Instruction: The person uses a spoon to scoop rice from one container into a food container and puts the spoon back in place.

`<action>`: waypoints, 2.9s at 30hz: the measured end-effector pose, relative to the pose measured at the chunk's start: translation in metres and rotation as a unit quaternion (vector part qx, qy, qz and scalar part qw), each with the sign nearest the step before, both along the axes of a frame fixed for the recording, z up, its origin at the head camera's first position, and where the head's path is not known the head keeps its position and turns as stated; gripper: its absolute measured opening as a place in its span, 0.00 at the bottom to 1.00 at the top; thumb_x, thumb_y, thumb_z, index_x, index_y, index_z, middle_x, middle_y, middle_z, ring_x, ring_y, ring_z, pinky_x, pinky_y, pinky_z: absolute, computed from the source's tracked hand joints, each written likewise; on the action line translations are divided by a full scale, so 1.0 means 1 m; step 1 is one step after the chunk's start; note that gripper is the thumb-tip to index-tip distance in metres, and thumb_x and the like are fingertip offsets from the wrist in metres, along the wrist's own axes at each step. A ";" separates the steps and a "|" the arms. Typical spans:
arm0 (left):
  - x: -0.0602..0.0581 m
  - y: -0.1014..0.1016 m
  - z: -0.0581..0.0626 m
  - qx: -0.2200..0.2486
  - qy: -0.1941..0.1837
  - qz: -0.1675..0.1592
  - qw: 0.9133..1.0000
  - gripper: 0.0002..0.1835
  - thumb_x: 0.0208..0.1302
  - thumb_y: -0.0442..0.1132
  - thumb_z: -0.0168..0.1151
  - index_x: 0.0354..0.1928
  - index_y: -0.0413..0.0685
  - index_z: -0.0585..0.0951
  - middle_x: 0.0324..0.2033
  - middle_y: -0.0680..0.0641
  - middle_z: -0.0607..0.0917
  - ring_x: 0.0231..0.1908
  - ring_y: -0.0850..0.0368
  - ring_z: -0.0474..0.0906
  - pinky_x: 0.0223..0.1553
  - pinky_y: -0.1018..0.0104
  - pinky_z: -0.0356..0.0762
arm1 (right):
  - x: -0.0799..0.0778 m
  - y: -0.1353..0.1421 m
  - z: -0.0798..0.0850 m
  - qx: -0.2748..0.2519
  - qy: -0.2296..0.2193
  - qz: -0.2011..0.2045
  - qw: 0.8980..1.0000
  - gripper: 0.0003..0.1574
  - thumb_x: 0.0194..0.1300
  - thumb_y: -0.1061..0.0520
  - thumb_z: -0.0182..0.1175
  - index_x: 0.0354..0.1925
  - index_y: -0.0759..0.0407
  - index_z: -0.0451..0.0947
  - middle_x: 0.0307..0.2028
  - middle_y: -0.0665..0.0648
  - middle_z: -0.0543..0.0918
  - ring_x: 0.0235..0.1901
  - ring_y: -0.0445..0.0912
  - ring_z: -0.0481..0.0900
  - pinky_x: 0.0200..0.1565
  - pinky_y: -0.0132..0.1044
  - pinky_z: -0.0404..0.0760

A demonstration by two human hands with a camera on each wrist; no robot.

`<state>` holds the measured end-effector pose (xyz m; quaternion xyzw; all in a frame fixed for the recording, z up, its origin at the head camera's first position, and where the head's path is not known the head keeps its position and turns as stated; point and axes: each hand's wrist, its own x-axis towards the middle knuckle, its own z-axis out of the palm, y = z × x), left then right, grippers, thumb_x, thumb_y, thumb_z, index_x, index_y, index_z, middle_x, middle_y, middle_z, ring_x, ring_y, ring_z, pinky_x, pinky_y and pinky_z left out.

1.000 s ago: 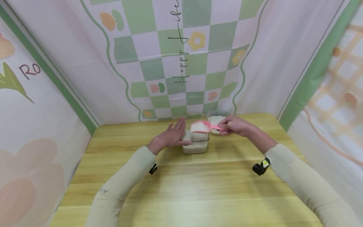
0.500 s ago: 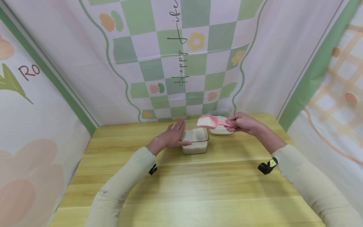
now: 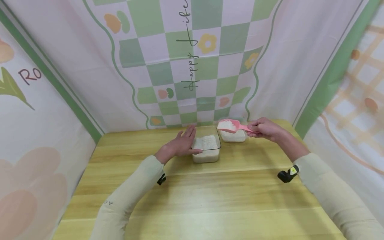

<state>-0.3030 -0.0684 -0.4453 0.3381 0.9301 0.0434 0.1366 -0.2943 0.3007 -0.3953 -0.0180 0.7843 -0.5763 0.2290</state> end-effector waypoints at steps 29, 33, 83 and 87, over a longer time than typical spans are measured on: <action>0.000 -0.001 0.001 0.004 -0.002 0.001 1.000 0.58 0.67 0.75 0.42 0.78 0.39 0.33 0.79 0.43 0.28 0.80 0.48 0.27 0.77 0.44 0.41 | -0.018 0.026 -0.015 0.101 0.019 -0.017 0.995 0.27 0.76 0.67 0.42 0.63 0.90 0.59 0.27 0.51 0.86 0.27 0.35 0.84 0.34 0.25 0.83; 0.001 0.000 0.002 0.004 0.000 -0.003 1.000 0.58 0.67 0.74 0.42 0.78 0.39 0.34 0.79 0.43 0.29 0.80 0.47 0.28 0.77 0.43 0.41 | -0.018 0.030 -0.016 0.099 0.034 -0.012 0.994 0.26 0.74 0.68 0.43 0.58 0.93 0.62 0.24 0.53 0.86 0.25 0.37 0.85 0.32 0.26 0.83; 0.001 -0.001 0.001 0.017 -0.002 -0.002 1.000 0.58 0.68 0.73 0.45 0.78 0.38 0.35 0.79 0.42 0.30 0.80 0.47 0.30 0.77 0.43 0.42 | -0.012 0.024 -0.001 0.341 0.153 0.001 0.928 0.19 0.70 0.62 0.53 0.48 0.79 0.79 0.23 0.56 0.87 0.23 0.43 0.82 0.28 0.36 0.76; 0.000 -0.001 0.001 0.017 -0.003 -0.001 1.000 0.58 0.68 0.73 0.44 0.78 0.38 0.34 0.79 0.42 0.30 0.80 0.46 0.30 0.77 0.43 0.42 | -0.011 0.020 0.003 0.359 0.171 0.008 0.918 0.18 0.69 0.63 0.54 0.47 0.79 0.80 0.24 0.57 0.87 0.24 0.45 0.83 0.27 0.36 0.76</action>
